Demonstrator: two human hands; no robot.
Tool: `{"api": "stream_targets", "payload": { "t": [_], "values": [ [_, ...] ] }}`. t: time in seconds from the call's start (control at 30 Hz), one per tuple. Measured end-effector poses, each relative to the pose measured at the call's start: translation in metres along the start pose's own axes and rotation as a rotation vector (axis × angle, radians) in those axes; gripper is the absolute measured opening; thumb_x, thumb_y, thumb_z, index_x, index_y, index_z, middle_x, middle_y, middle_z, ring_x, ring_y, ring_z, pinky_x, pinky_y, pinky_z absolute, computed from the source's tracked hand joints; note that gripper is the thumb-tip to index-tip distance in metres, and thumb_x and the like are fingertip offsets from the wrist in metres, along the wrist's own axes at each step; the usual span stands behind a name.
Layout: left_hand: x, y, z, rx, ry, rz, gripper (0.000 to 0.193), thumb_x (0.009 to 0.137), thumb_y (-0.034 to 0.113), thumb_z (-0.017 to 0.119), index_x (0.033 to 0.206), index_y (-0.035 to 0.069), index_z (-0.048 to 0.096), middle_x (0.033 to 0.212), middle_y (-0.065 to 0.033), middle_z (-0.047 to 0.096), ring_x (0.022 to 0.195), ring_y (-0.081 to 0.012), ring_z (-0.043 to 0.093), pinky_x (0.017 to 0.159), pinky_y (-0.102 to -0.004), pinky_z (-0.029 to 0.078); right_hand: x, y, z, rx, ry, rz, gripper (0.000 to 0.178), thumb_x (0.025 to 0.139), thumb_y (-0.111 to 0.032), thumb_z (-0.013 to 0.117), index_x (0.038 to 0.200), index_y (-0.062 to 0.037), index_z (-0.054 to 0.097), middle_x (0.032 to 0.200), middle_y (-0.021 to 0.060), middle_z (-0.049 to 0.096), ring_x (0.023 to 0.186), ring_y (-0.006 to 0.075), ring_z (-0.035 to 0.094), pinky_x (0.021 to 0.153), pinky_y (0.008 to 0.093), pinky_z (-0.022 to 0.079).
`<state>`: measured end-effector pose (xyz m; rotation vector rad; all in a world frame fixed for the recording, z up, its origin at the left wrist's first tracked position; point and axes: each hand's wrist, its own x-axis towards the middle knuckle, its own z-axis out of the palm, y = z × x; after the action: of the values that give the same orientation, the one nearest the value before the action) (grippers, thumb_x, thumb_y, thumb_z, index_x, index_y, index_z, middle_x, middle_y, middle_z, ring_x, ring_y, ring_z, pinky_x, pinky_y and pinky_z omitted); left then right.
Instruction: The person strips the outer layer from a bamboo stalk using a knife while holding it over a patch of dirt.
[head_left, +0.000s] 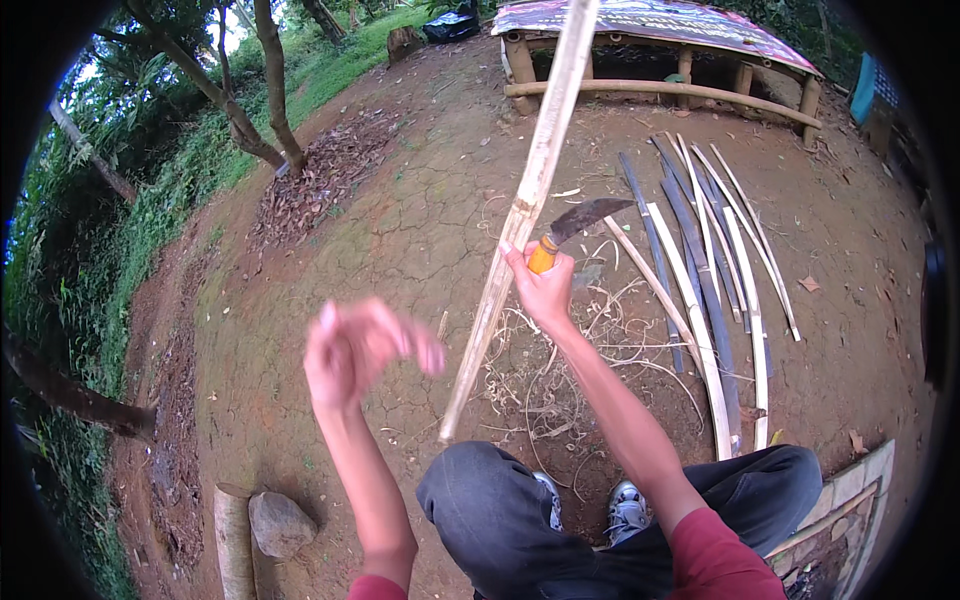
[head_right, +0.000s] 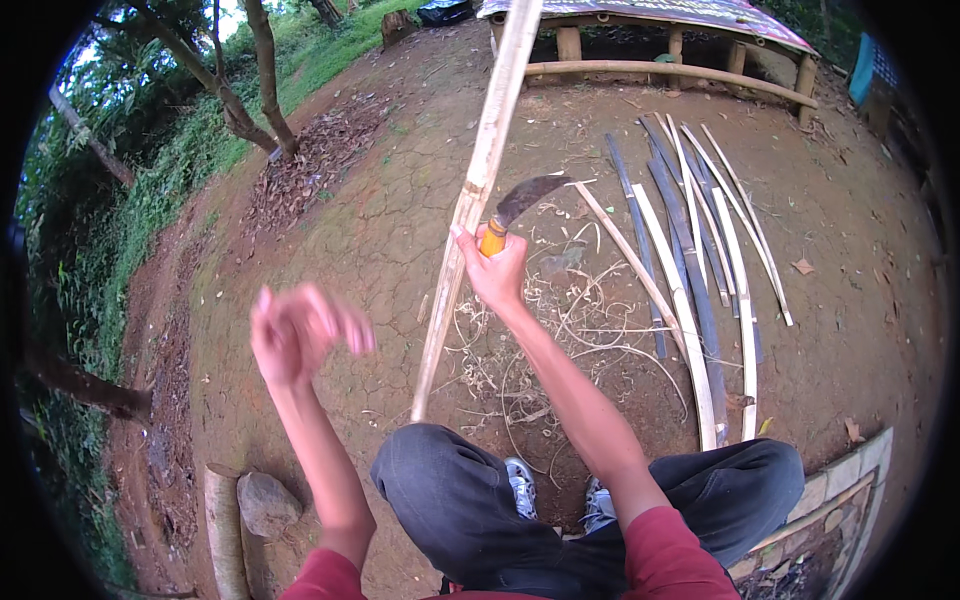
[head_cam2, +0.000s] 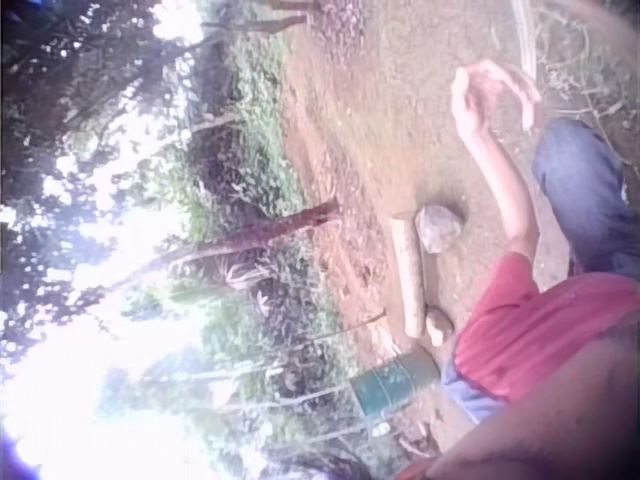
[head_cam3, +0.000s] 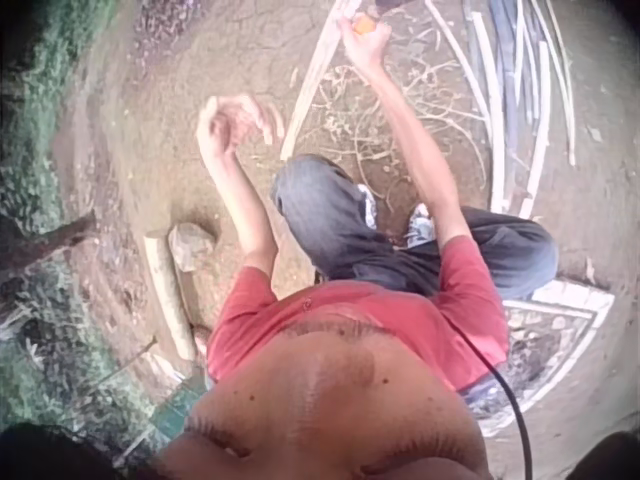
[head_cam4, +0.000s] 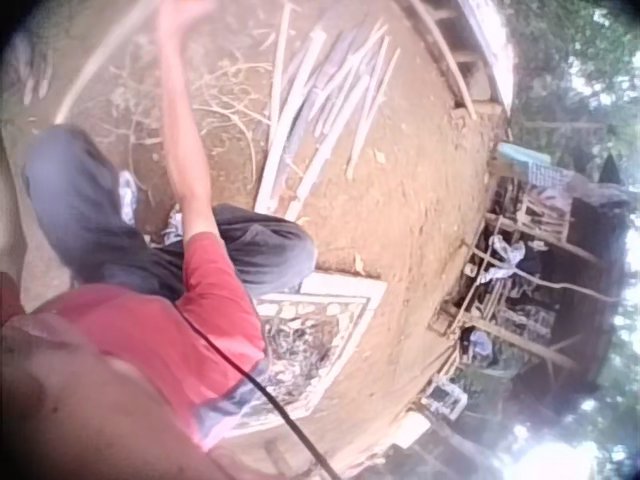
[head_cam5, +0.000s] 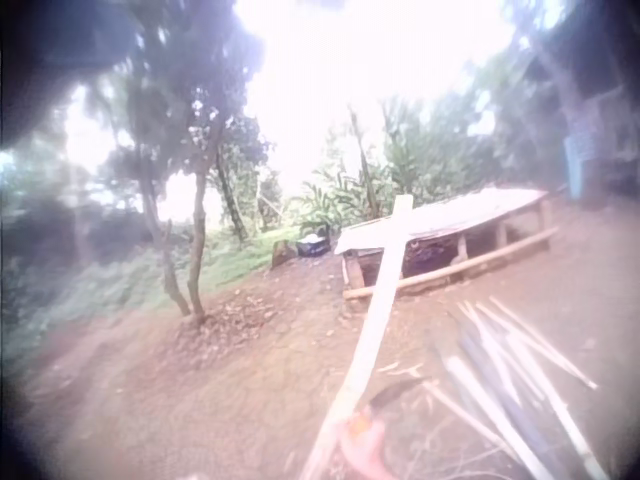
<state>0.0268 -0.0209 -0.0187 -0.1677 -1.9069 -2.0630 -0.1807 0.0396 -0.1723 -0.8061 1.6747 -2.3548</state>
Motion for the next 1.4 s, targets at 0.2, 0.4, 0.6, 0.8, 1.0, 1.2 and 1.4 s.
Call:
{"api": "stream_targets", "payload": {
  "t": [0.2,0.4,0.6,0.8,1.0,1.2,1.4],
  "values": [
    [-0.167,-0.152,0.014,-0.891,0.585,-0.052,0.048,0.091,0.047,0.049,0.107,0.002,0.057,0.084,-0.0173,0.065,0.091,-0.031,0.055,0.085,-0.0463,0.042,-0.023,0.018,0.021,0.13,0.134,0.168,0.027,0.087,-0.014,0.067,0.066,-0.0062,0.053,0.051,-0.0045,0.047,0.04,0.0036,0.04,0.037,0.0229,0.028],
    [-0.161,-0.149,-0.012,-0.551,0.966,0.183,0.081,0.085,0.056,0.054,0.143,0.007,0.025,0.142,-0.0218,0.032,0.132,-0.0351,0.033,0.109,-0.0547,0.026,-0.075,0.009,0.025,0.308,0.234,0.315,0.029,0.09,-0.014,0.062,0.065,-0.0072,0.051,0.05,-0.0038,0.047,0.039,0.0041,0.042,0.035,0.024,0.029],
    [-0.124,-0.084,-0.029,-0.189,1.065,0.589,0.026,0.093,0.031,0.041,0.089,0.007,0.048,0.092,-0.0139,0.052,0.095,-0.0294,0.052,0.096,-0.0491,0.039,-0.113,0.008,0.022,0.443,0.2,0.608,0.02,0.091,-0.015,0.062,0.076,-0.0059,0.052,0.057,-0.0034,0.046,0.042,0.0042,0.04,0.037,0.0227,0.03],
    [-0.047,-0.03,-0.007,-0.241,1.054,0.65,0.037,0.092,0.024,0.043,0.059,0.016,0.027,0.043,0.0026,0.026,0.035,-0.0086,0.021,0.033,-0.0232,0.019,-0.131,0.005,-0.002,0.533,0.007,0.912,0.021,0.095,-0.023,0.054,0.086,-0.0044,0.049,0.06,-0.0002,0.044,0.044,0.0078,0.043,0.037,0.0238,0.034],
    [0.003,-0.008,-0.004,-0.073,0.889,0.539,0.04,0.093,0.025,0.044,0.058,0.015,0.026,0.045,0.0014,0.024,0.037,-0.009,0.02,0.035,-0.0246,0.019,-0.13,-0.042,-0.043,0.158,-0.267,0.844,0.023,0.096,-0.022,0.042,0.107,-0.0026,0.048,0.065,0.0061,0.05,0.048,0.0136,0.048,0.04,0.0292,0.04],
    [0.059,-0.015,0.03,-0.002,0.868,0.534,0.041,0.093,0.023,0.044,0.059,0.014,0.024,0.047,0.0024,0.021,0.038,-0.0084,0.018,0.035,-0.0255,0.016,-0.107,-0.125,-0.05,-0.548,-0.473,0.174,0.039,0.093,-0.011,0.044,0.127,0.0077,0.04,0.069,0.0235,0.06,0.06,0.0363,0.061,0.057,0.0454,0.047],
    [0.085,-0.009,0.063,0.054,0.869,0.491,0.038,0.094,0.024,0.043,0.061,0.014,0.026,0.049,0.0026,0.021,0.04,-0.0085,0.017,0.036,-0.0253,0.016,-0.109,-0.12,-0.048,-0.742,-0.505,0.212,0.048,0.089,-0.003,0.044,0.131,0.017,0.031,0.064,0.0207,0.06,0.058,0.035,0.062,0.052,0.0443,0.05]
  ]
}}
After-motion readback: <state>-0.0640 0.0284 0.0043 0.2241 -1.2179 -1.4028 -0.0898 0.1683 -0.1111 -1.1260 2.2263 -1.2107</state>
